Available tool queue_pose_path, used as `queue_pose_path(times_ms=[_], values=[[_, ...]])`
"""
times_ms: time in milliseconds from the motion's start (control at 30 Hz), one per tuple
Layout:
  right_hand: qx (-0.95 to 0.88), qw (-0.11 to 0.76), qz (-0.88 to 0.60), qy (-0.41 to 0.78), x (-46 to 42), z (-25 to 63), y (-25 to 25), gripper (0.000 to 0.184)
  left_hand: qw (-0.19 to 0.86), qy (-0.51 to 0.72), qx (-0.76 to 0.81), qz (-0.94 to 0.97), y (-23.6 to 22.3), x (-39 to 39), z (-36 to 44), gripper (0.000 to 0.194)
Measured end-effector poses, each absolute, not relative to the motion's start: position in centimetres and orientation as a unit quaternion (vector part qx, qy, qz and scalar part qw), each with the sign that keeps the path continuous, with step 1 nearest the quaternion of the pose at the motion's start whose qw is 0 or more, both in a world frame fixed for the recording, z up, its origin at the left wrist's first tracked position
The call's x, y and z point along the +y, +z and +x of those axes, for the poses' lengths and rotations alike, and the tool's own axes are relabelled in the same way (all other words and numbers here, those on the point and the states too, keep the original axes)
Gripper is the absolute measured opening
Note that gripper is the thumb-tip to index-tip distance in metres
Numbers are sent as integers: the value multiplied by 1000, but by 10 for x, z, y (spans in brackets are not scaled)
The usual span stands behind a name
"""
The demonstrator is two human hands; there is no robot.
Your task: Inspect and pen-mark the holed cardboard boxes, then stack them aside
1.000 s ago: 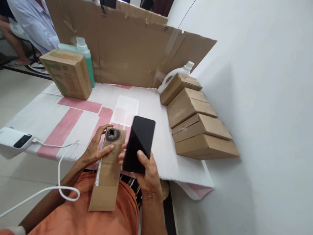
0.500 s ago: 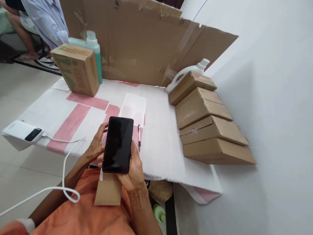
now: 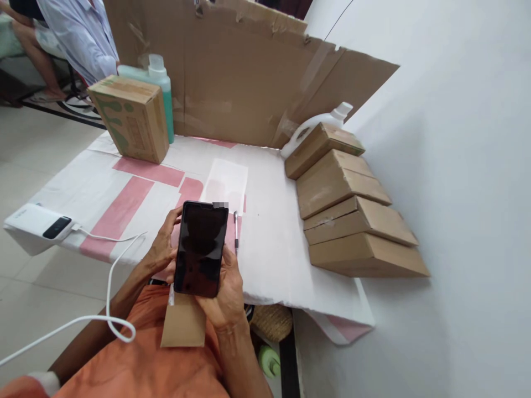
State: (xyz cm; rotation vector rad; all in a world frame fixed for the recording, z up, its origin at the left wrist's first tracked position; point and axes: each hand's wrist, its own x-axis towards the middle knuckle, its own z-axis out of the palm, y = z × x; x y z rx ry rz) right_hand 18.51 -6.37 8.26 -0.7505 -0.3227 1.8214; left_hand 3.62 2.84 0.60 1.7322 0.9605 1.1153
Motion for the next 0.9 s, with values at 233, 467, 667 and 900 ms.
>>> queue_pose_path(times_ms=[233,467,667,900], values=[[-119,524,-291,792,-63,186,83,57,404,460,394,685,1,30,39,73],[-96,530,-282,794,-67,190,78,56,413,454,394,684,2,31,42,74],[-68,540,-242,803,-69,195,75,49,412,450,393,689,10,30,40,68],[-46,559,-225,797,-73,202,71,51,402,441,403,694,15,28,41,65]])
